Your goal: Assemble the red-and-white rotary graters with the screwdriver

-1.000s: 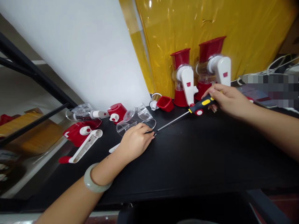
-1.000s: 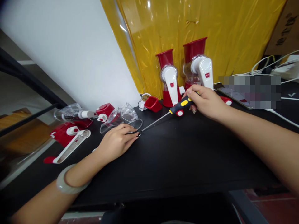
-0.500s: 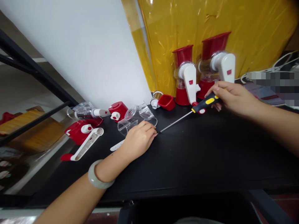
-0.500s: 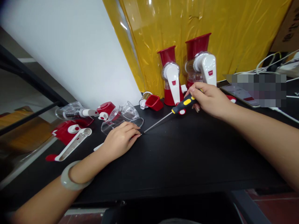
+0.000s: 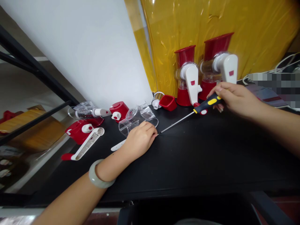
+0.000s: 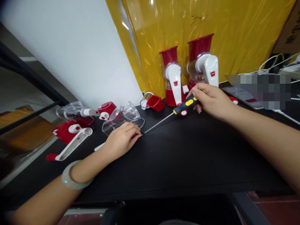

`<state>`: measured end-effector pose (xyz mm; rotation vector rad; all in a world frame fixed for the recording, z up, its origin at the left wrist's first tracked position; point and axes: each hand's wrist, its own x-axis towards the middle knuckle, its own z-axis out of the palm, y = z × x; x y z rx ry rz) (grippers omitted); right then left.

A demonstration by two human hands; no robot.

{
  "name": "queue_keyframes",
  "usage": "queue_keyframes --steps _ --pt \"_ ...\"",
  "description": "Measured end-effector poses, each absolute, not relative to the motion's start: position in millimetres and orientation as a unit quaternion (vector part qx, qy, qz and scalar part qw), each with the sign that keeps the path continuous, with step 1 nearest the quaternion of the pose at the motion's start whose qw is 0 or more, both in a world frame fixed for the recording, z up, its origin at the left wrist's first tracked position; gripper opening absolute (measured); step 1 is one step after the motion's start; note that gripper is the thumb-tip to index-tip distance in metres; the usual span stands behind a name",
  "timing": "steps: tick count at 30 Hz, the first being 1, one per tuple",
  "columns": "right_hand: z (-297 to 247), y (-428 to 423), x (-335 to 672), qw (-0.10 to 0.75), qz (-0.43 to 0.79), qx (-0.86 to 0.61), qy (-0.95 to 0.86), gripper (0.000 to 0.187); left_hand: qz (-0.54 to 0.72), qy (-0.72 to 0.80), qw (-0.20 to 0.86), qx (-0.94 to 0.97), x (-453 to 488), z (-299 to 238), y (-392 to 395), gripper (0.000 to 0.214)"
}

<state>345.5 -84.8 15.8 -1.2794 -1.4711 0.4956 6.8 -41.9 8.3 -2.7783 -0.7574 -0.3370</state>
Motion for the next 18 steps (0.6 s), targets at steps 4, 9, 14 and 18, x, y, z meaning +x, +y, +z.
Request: queue_keyframes --steps 4,9,14,18 --pt "15.6 -84.1 346.7 0.534 0.207 -0.537 -0.619 0.024 -0.115 -0.269 0.109 -0.95 5.2 6.0 -40.9 0.016" --pt "18.1 -85.9 346.0 0.54 0.199 -0.536 -0.617 0.028 -0.15 -0.271 0.101 -0.945 2.3 3.4 -39.6 0.014" --pt "19.9 -87.1 345.5 0.548 0.199 -0.533 -0.613 0.031 -0.175 -0.286 0.089 -0.938 0.5 3.1 -39.6 0.01" --pt "19.1 -86.6 346.9 0.558 0.2 -0.517 -0.617 0.035 -0.189 -0.292 0.073 -0.935 -0.7 3.2 -39.7 0.01"
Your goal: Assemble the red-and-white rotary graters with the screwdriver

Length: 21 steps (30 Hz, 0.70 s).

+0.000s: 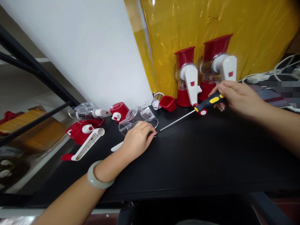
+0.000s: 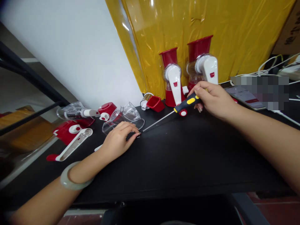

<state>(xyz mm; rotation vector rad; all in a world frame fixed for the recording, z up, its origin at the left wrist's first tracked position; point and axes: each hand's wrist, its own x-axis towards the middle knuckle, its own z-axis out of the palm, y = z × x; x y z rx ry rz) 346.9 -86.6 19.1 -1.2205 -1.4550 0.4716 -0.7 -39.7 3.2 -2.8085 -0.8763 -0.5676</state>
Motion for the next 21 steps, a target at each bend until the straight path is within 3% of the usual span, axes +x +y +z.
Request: queue_keyframes --steps 12,21 --pt "19.8 -86.2 349.9 0.572 0.2 -0.496 -0.621 0.043 -0.216 -0.311 0.049 -0.924 -0.8 3.6 -41.3 0.01" --pt "19.4 -86.7 352.7 0.583 0.198 -0.475 -0.628 0.039 -0.228 -0.328 0.024 -0.917 -2.2 2.3 -41.0 0.011"
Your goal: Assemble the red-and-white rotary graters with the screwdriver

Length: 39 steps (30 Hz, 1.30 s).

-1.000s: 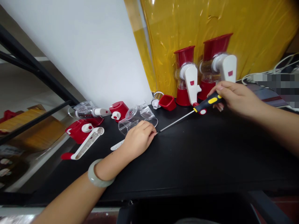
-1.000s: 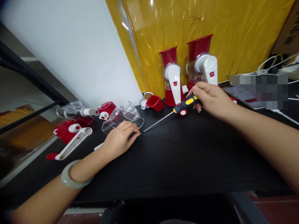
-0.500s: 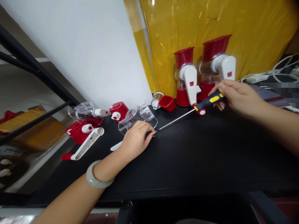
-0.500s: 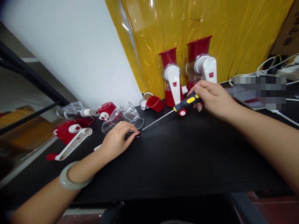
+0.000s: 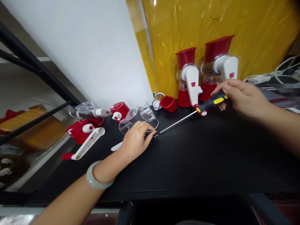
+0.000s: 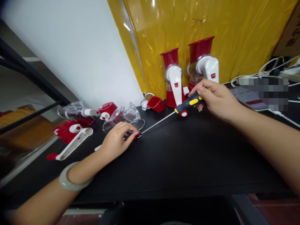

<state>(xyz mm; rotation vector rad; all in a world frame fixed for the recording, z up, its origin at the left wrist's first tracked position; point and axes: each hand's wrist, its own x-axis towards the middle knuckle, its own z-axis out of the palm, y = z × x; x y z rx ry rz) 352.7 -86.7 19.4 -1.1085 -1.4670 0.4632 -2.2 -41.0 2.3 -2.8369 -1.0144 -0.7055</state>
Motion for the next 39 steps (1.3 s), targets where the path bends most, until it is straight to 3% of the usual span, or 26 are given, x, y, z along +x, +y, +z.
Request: queue_keyframes --steps 39 --pt "17.8 -86.2 353.4 0.611 0.223 -0.455 -0.608 0.044 -0.251 -0.357 -0.036 -0.899 0.3 6.3 -44.7 0.01"
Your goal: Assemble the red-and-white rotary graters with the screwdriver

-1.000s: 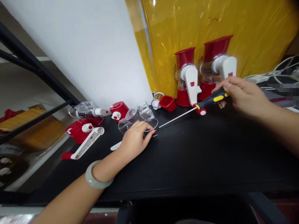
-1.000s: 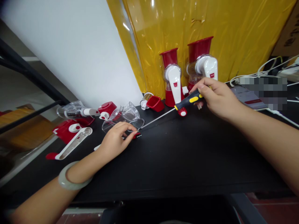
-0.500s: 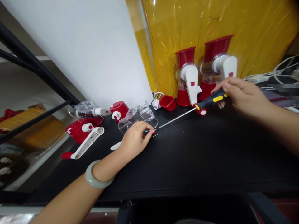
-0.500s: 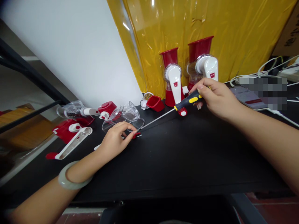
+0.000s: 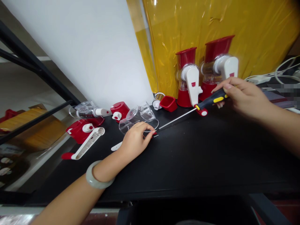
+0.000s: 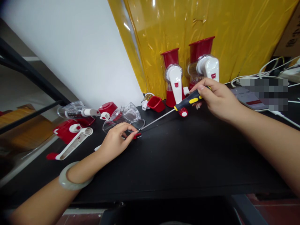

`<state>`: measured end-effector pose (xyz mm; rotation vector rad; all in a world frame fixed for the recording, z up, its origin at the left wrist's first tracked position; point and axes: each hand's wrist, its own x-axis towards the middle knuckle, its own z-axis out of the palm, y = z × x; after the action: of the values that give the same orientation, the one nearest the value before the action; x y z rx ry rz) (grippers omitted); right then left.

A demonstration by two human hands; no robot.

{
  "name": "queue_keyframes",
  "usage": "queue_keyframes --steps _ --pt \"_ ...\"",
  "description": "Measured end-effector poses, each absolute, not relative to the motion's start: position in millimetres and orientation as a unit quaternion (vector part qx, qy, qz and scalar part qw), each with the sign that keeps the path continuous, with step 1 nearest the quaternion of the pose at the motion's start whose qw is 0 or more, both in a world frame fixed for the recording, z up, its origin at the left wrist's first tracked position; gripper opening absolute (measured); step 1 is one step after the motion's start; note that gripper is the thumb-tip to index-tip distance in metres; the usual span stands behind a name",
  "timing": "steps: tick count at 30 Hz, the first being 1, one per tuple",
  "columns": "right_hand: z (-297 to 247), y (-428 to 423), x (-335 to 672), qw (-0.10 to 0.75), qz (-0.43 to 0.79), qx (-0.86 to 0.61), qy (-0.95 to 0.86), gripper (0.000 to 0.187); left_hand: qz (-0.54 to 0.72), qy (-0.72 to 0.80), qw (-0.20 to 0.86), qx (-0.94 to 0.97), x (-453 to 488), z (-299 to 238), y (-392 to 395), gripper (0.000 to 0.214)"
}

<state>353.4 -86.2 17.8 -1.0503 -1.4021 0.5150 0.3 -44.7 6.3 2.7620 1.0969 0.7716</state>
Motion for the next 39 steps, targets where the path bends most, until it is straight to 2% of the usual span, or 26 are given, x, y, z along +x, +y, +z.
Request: queue_keyframes --steps 20,28,39 --pt "17.9 -83.4 350.5 0.623 0.268 -0.448 -0.583 0.049 0.256 0.356 0.038 0.898 0.3 5.8 -44.5 0.011" --pt "17.0 -84.2 351.6 0.614 0.242 -0.454 -0.599 0.033 0.263 0.345 0.031 0.901 0.3 4.2 -43.5 0.011" --pt "17.5 -84.4 351.0 0.62 0.245 -0.45 -0.594 0.029 0.251 0.35 0.032 0.902 0.5 5.2 -43.9 0.01"
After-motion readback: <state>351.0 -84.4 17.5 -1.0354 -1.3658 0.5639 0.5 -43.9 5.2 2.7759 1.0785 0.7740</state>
